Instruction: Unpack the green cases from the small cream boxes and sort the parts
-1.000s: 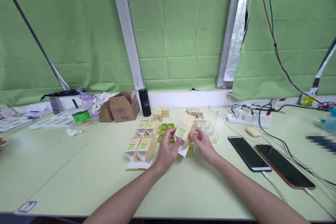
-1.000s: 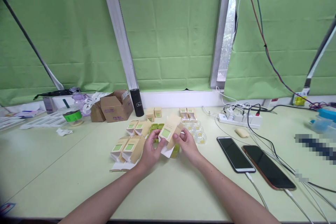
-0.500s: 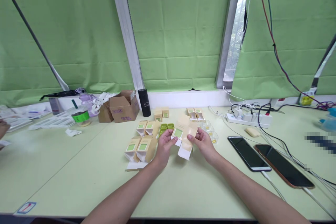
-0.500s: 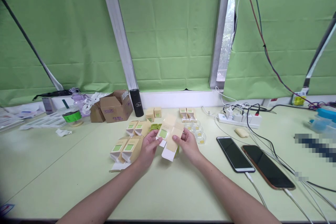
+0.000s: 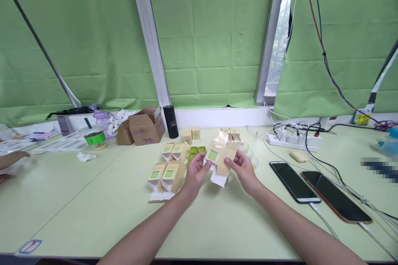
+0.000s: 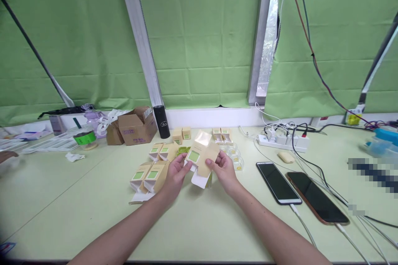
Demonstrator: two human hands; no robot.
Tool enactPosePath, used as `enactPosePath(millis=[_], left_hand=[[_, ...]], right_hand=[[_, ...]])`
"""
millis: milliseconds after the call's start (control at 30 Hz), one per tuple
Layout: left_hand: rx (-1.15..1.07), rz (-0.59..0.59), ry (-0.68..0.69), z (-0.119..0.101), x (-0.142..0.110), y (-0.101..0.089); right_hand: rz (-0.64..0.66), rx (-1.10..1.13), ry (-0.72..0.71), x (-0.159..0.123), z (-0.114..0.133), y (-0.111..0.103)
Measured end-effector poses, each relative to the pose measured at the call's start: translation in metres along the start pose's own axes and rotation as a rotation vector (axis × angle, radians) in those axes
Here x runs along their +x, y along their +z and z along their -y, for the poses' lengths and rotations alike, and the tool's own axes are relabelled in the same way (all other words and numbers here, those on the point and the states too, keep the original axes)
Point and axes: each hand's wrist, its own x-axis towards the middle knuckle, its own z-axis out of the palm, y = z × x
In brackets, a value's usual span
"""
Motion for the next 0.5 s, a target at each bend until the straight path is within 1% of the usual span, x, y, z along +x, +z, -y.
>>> enactPosePath(millis=[133, 267, 333, 400, 500], left_hand=[[0.222, 0.007, 0.184, -0.006, -0.006, 0.0], [0.517, -0.027, 0.489, -0.011, -0.011, -0.002], [0.648, -0.059, 0.606, -0.012, -0.012, -0.003], [0.74, -0.093, 0.673, -0.012, -0.012, -0.005], [0.83, -0.114, 0.713, -0.008, -0.01, -0.008]], right_hand=[[-0.008, -0.063, -0.094, 0.002, -0.004, -0.002], [-0.086, -0.179, -0.186, 0.003, -0.009, -0.004], [-0.101, -0.231, -0.216, 0.003, -0.008, -0.004], [-0.124, -0.262, -0.236, 0.002, -0.006, -0.005], [-0.156, -0.235, -0.226, 0.002, -0.006, -0.007]])
